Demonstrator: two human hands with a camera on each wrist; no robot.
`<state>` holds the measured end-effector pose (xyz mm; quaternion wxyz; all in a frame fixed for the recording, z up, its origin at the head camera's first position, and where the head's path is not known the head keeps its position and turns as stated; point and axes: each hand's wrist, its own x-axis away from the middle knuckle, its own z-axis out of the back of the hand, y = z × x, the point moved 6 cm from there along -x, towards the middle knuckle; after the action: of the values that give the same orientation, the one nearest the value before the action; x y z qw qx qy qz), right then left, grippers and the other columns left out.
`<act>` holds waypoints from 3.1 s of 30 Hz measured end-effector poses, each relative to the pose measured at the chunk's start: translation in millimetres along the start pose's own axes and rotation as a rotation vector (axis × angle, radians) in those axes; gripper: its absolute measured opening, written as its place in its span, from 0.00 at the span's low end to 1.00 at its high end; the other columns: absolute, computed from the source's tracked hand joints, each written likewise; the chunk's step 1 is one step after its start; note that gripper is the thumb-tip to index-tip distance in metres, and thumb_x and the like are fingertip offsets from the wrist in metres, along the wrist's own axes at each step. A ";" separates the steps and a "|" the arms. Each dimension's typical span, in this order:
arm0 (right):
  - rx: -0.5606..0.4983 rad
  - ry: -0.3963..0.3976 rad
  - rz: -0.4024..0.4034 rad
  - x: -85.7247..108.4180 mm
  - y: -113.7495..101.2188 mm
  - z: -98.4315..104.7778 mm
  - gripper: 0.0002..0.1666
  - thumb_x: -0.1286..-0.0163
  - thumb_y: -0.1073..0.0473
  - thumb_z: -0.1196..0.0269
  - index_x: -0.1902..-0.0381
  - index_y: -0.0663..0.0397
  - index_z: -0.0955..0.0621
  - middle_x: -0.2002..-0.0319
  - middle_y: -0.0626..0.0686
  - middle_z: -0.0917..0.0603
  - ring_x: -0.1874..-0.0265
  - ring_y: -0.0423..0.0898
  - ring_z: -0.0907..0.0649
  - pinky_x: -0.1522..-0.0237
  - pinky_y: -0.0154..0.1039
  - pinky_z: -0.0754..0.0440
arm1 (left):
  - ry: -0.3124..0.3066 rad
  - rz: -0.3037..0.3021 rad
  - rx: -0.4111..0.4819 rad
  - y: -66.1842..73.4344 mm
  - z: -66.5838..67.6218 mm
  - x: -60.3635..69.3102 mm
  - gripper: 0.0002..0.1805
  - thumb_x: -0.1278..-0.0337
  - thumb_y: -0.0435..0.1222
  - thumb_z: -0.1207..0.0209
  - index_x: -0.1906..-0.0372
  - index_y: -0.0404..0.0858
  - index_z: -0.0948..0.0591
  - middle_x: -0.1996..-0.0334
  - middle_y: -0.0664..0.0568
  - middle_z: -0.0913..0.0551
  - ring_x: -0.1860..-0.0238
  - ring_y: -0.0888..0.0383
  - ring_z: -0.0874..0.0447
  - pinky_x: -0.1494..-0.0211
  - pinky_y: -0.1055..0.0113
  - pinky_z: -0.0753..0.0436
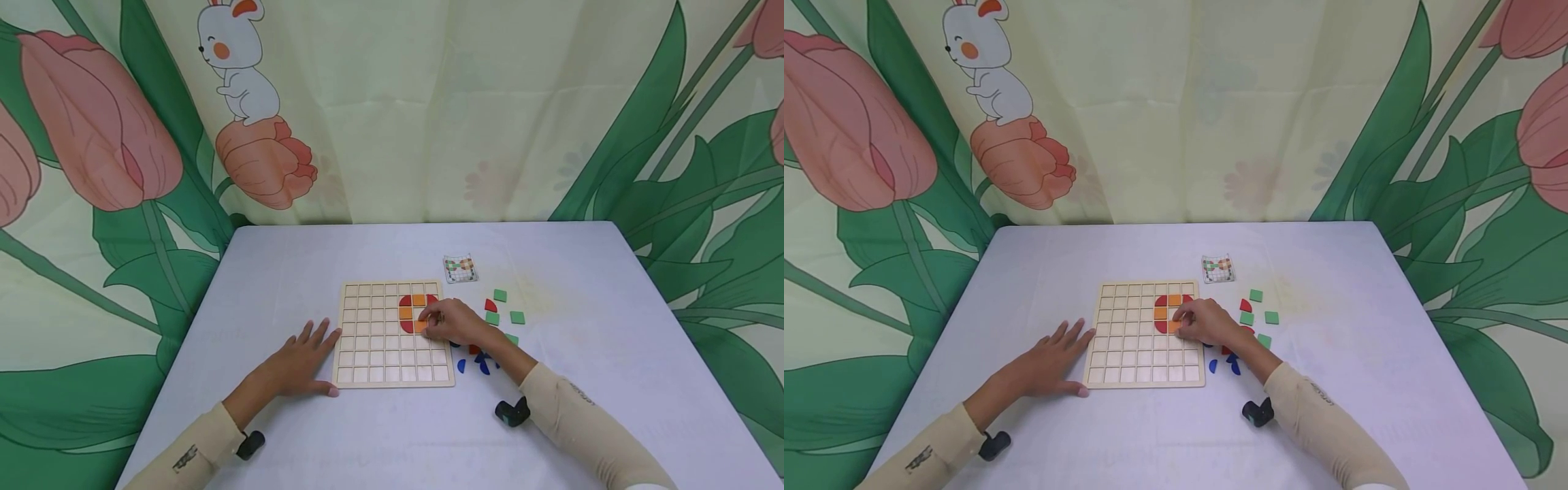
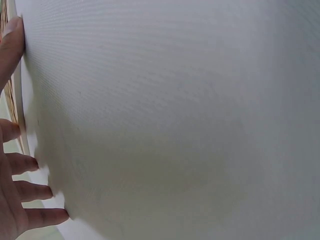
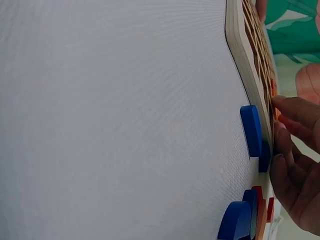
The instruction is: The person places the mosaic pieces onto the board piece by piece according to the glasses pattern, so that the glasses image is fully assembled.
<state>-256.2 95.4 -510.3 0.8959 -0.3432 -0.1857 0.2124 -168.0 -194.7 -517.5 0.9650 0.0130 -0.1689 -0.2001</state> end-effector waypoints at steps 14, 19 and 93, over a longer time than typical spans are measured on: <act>-0.016 -0.045 0.017 4.1 -0.1 4.6 0.16 0.36 0.57 0.29 0.50 0.51 0.14 0.72 0.43 0.18 0.70 0.42 0.22 0.66 0.35 0.23 | -0.002 0.000 -0.007 2.1 1.9 1.8 0.62 0.55 0.72 0.37 0.20 0.43 0.45 0.20 0.37 0.50 0.22 0.30 0.50 0.32 0.33 0.33; -0.075 -0.053 0.069 10.1 8.5 11.5 0.17 0.33 0.57 0.32 0.47 0.51 0.15 0.63 0.44 0.16 0.70 0.42 0.21 0.67 0.34 0.20 | -0.002 -0.003 -0.004 2.4 3.5 2.4 0.62 0.55 0.72 0.37 0.20 0.42 0.45 0.20 0.37 0.49 0.23 0.30 0.50 0.32 0.33 0.33; -0.042 0.059 -0.076 11.4 41.1 40.4 0.11 0.31 0.60 0.34 0.51 0.50 0.17 0.65 0.52 0.20 0.70 0.47 0.22 0.69 0.37 0.19 | -0.016 0.002 0.015 2.2 1.8 0.2 0.62 0.55 0.71 0.37 0.20 0.42 0.45 0.20 0.37 0.51 0.22 0.30 0.52 0.31 0.32 0.34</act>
<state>-276.3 150.6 -508.6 0.9010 -0.3607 -0.1765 0.1640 -167.6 -192.7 -515.5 0.9637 0.0187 -0.1781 -0.1981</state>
